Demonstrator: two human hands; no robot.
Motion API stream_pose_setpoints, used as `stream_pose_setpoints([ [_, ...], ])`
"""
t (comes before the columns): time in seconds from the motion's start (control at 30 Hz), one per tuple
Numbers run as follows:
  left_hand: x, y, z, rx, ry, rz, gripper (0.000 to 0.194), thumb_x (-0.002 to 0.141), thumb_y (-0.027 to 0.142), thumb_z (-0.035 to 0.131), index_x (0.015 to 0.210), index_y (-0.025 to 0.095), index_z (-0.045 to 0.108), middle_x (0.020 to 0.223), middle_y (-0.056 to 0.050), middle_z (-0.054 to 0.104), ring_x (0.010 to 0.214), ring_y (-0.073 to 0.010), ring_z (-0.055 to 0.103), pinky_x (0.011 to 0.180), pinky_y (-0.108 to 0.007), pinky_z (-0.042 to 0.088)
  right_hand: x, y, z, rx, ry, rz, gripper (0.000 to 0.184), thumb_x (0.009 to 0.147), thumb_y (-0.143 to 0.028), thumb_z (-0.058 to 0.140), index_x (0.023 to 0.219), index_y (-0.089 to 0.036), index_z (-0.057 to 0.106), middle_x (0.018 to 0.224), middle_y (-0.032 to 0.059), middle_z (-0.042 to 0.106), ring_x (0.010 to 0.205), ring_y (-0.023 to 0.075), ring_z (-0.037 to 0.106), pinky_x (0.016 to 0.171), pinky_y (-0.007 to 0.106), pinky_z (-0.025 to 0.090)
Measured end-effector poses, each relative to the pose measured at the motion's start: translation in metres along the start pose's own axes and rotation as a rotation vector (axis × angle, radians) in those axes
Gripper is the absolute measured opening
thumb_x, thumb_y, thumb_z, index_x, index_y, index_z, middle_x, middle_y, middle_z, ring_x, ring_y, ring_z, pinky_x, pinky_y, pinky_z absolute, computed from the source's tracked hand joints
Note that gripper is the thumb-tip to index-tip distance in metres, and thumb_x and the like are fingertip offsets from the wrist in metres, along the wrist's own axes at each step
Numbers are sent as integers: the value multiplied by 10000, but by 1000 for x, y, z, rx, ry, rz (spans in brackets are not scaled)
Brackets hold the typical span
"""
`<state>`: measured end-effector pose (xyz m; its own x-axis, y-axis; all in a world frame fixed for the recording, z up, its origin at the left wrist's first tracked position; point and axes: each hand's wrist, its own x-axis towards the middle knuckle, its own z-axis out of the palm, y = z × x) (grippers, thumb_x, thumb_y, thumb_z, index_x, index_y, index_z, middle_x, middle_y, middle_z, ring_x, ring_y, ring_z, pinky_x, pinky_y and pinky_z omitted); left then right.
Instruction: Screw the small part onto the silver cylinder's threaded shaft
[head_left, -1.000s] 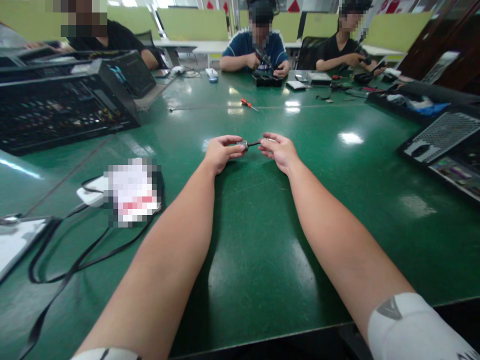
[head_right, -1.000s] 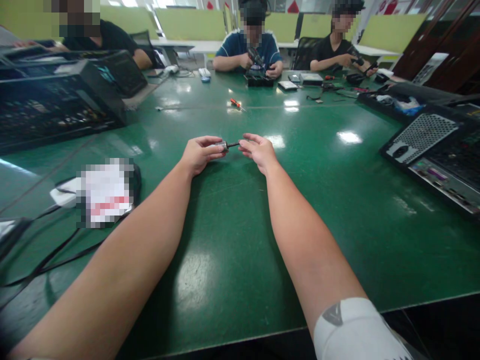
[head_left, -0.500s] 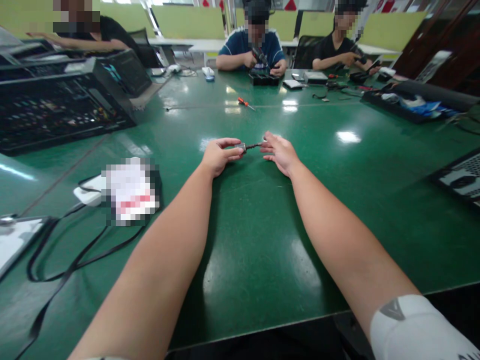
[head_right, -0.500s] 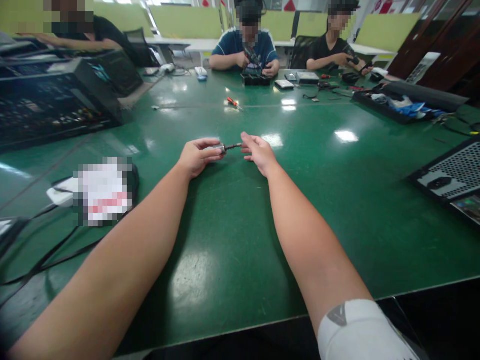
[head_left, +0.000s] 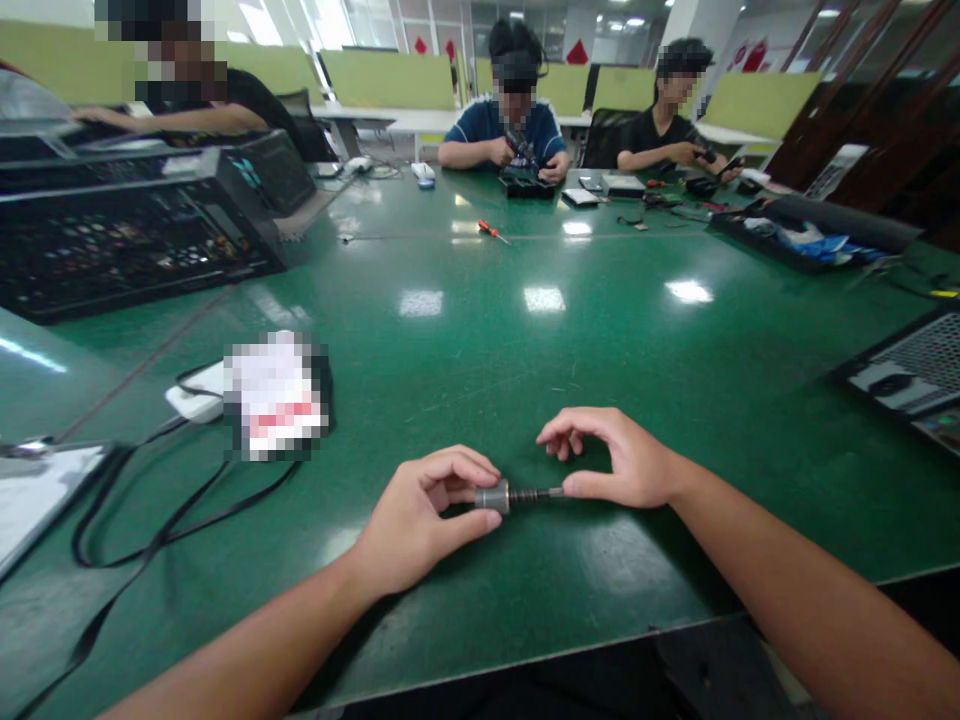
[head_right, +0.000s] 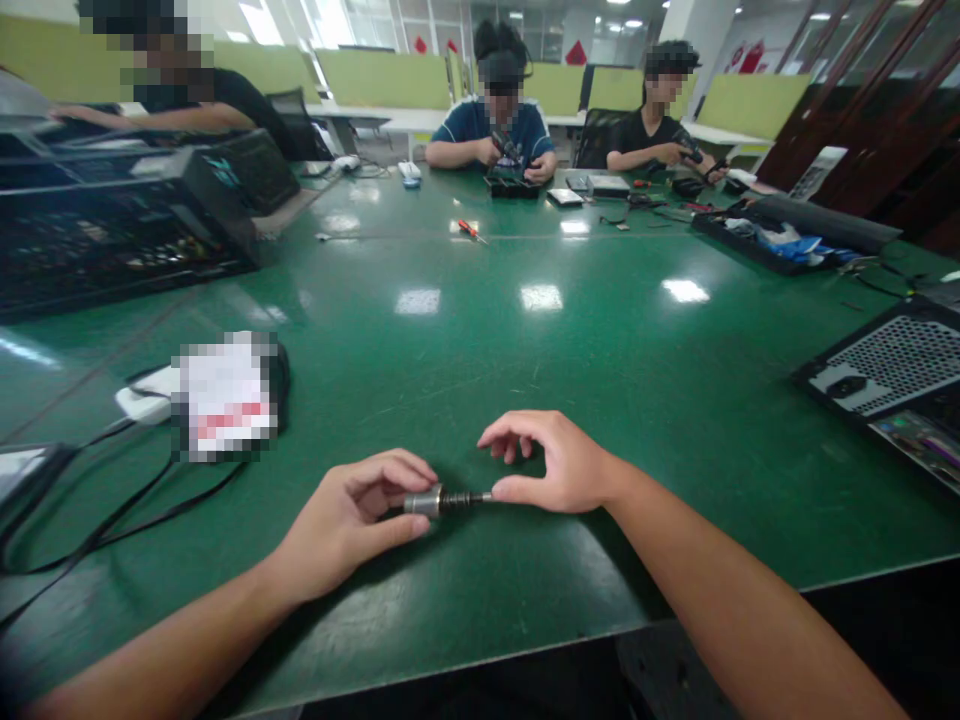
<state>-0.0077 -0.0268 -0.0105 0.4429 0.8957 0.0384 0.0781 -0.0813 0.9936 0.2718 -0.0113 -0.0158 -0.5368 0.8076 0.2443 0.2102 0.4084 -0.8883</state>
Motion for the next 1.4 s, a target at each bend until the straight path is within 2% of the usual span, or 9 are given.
stream_pose_setpoints([
  [0.07, -4, 5, 4, 85, -29, 86, 178, 674, 237, 884, 800, 299, 774, 965, -72, 763, 850, -234, 747, 797, -408, 655, -3, -14, 5, -144, -97, -57, 382, 789, -446, 834, 1047, -202, 693, 853, 25, 668, 737, 162, 594, 688, 298, 470],
  [0.17, 0, 6, 4, 159, -8, 161, 164, 702, 252, 876, 814, 312, 772, 968, -72, 765, 856, -234, 746, 782, -394, 651, 0, -24, 12, -262, -133, -55, 380, 771, -469, 842, 998, -204, 690, 794, 4, 641, 678, 150, 577, 661, 290, 460],
  [0.37, 1, 1, -1, 304, -56, 231, 168, 725, 263, 877, 848, 322, 779, 966, -61, 782, 867, -241, 756, 817, -410, 628, 2, -23, 20, -310, -60, -59, 180, 811, -312, 787, 927, -208, 695, 745, -3, 649, 648, 144, 610, 648, 274, 467],
  [0.5, 0, 2, 0, 303, -22, 279, 179, 739, 217, 861, 843, 333, 773, 991, -51, 764, 891, -232, 749, 825, -406, 619, 3, -23, 23, -284, -26, -77, 139, 820, -295, 788, 882, -206, 700, 732, -2, 658, 633, 138, 616, 627, 262, 467],
  [0.73, 1, 3, 0, 336, -25, 279, 155, 733, 222, 855, 812, 324, 768, 957, -62, 749, 883, -241, 748, 804, -425, 626, 4, -20, 25, -260, -49, -83, 123, 814, -281, 784, 866, -214, 696, 740, -2, 664, 635, 142, 622, 633, 265, 482],
  [0.9, 2, 7, -3, 296, -30, 276, 162, 721, 216, 857, 804, 317, 761, 950, -66, 748, 845, -235, 747, 734, -389, 636, 2, -21, 18, -319, -61, -80, 120, 787, -250, 778, 824, -218, 669, 717, -9, 649, 636, 148, 603, 646, 281, 473],
  [1.1, 3, 7, -9, 247, -2, 246, 182, 721, 193, 858, 819, 311, 761, 976, -65, 734, 869, -232, 754, 750, -378, 650, 0, -23, 9, -319, -33, -57, 120, 774, -220, 762, 817, -213, 651, 705, -17, 641, 622, 138, 600, 629, 271, 469],
  [1.3, 13, 3, -33, 197, -3, 202, 172, 681, 235, 887, 798, 283, 771, 985, -78, 729, 879, -249, 747, 787, -416, 662, -1, -10, -3, -183, 28, -40, 123, 772, -234, 789, 808, -213, 674, 769, 13, 718, 688, 160, 664, 692, 298, 527],
  [1.4, 35, -6, -58, 168, 107, 165, 214, 623, 253, 927, 771, 260, 773, 981, -70, 734, 885, -243, 744, 834, -413, 653, 12, 17, -12, 126, 252, 111, 232, 678, -280, 876, 810, -204, 700, 815, 35, 763, 732, 179, 704, 729, 326, 565],
])
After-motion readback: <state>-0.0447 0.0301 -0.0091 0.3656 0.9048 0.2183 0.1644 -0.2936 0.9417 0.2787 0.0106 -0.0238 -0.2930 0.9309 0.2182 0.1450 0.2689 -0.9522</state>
